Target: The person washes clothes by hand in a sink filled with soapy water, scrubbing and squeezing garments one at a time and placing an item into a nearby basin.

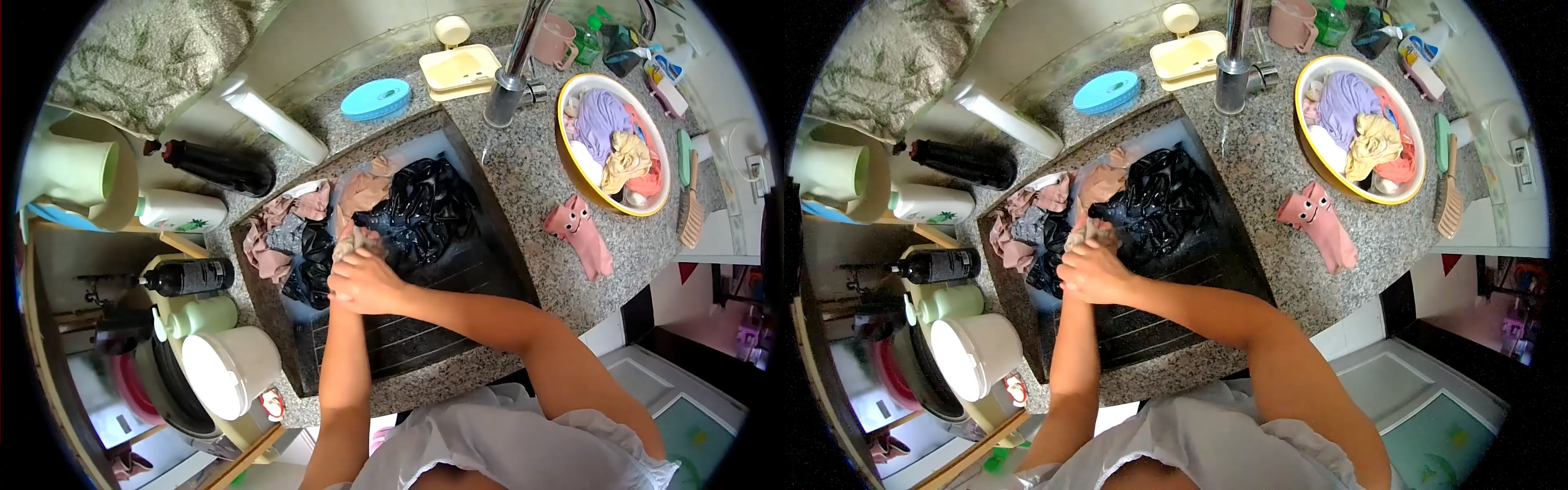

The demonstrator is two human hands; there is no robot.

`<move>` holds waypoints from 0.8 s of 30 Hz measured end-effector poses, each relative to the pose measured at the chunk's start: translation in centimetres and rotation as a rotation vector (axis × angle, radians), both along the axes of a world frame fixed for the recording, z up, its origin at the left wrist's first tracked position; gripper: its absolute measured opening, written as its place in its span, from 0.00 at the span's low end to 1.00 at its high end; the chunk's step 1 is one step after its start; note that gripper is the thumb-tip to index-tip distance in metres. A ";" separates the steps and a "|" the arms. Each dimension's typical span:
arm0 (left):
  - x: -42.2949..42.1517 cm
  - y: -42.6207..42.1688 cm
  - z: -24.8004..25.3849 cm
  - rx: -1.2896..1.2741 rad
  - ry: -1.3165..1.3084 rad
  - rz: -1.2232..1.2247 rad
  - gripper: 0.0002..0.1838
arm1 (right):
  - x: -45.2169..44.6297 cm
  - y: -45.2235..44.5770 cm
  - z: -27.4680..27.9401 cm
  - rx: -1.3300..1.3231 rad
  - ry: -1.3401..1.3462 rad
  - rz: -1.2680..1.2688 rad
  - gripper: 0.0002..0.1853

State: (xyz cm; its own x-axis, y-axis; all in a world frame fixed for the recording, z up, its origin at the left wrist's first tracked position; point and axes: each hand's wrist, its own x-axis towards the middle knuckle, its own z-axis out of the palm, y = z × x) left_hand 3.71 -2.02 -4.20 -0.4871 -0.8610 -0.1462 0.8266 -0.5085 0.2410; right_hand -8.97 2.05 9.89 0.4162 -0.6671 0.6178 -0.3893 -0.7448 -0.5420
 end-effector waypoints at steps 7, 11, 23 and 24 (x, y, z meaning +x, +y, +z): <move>-5.2 0.8 9.8 0.390 -0.414 0.095 0.13 | -3.8 -6.4 -4.7 0.244 0.138 -0.358 0.09; -5.7 0.8 10.1 0.307 -0.613 0.147 0.21 | -6.3 -7.1 -6.7 0.239 0.264 -0.409 0.09; -4.1 -0.2 8.1 0.362 -0.981 -0.023 0.19 | -4.9 -8.4 -7.3 0.724 0.669 -0.060 0.10; -3.6 -0.3 8.5 0.335 -0.810 -0.045 0.20 | -3.9 -7.5 -5.9 0.551 0.486 -0.019 0.10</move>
State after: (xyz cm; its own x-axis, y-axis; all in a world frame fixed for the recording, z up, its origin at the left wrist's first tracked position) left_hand 0.08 -2.29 4.27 -0.1564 -0.6933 -0.7035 0.4433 -0.6857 0.5773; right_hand -12.92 -5.41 3.96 0.5427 -0.8377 -0.0610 -0.6915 -0.4044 -0.5986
